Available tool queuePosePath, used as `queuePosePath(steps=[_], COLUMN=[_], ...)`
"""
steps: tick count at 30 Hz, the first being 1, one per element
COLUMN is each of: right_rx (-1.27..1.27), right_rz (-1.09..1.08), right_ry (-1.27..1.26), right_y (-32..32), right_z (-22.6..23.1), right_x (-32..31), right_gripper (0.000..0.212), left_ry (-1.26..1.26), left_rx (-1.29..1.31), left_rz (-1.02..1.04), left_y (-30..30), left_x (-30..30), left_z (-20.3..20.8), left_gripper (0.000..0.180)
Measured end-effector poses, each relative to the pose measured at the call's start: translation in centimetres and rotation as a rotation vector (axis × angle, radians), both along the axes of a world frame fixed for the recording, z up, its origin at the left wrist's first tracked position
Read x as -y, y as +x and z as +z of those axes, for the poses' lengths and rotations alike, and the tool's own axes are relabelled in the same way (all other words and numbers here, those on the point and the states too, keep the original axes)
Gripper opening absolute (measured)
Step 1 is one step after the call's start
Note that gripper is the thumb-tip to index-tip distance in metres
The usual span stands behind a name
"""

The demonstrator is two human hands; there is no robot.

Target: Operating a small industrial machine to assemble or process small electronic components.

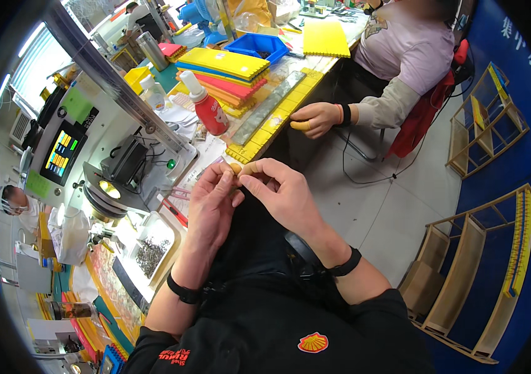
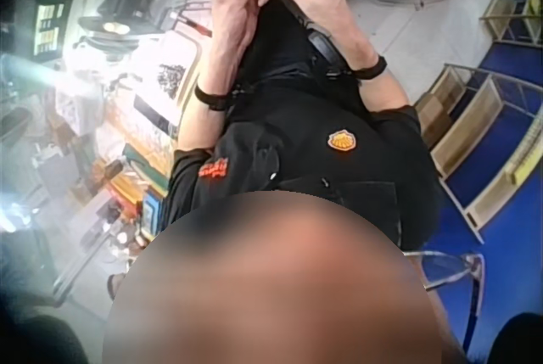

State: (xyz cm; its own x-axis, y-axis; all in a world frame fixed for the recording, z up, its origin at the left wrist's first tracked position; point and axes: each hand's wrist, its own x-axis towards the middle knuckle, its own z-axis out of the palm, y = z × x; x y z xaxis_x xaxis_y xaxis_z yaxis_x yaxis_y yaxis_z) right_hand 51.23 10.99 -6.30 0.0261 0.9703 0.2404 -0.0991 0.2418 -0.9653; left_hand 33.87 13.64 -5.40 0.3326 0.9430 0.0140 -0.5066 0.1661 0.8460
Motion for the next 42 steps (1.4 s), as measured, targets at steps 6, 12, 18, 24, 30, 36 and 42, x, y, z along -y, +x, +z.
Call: queuePosePath(steps=[6,12,18,24,30,36,42], right_rx=[0.001,0.148,0.187,0.167,0.008,-0.008,0.071], right_rz=[-0.001,-0.067,-0.083,-0.079,-0.195,-0.339,-0.349], right_ry=[0.035,0.087,0.052,0.062,-0.009,0.024,0.202], right_y=[-0.3,-1.2,-0.3,-0.6,2.6,5.6,6.4], right_z=[0.4,0.8,1.5,2.6,2.5,1.1,1.2], right_x=[-0.2,0.3,1.6,1.0,-0.5,-3.3,-4.3], right_gripper=[0.016,0.012,0.004,0.006,0.012,0.016,0.013], left_ry=[0.007,0.123,0.308,0.333,0.309,0.168,0.116], left_rx=[-0.014,-0.282,-0.423,-0.47,-0.533,-0.658,-0.693], left_rz=[0.034,0.161,0.159,0.218,0.228,0.654,1.004], left_y=[0.1,-0.3,0.4,-2.8,-9.3,-17.5,-25.9], left_x=[0.2,1.1,2.2,4.0,8.1,14.2,18.5], left_z=[0.6,-0.3,-0.6,1.0,3.6,4.6,1.1], left_gripper=[0.011,0.008,0.014,0.015,0.012,0.016,0.01])
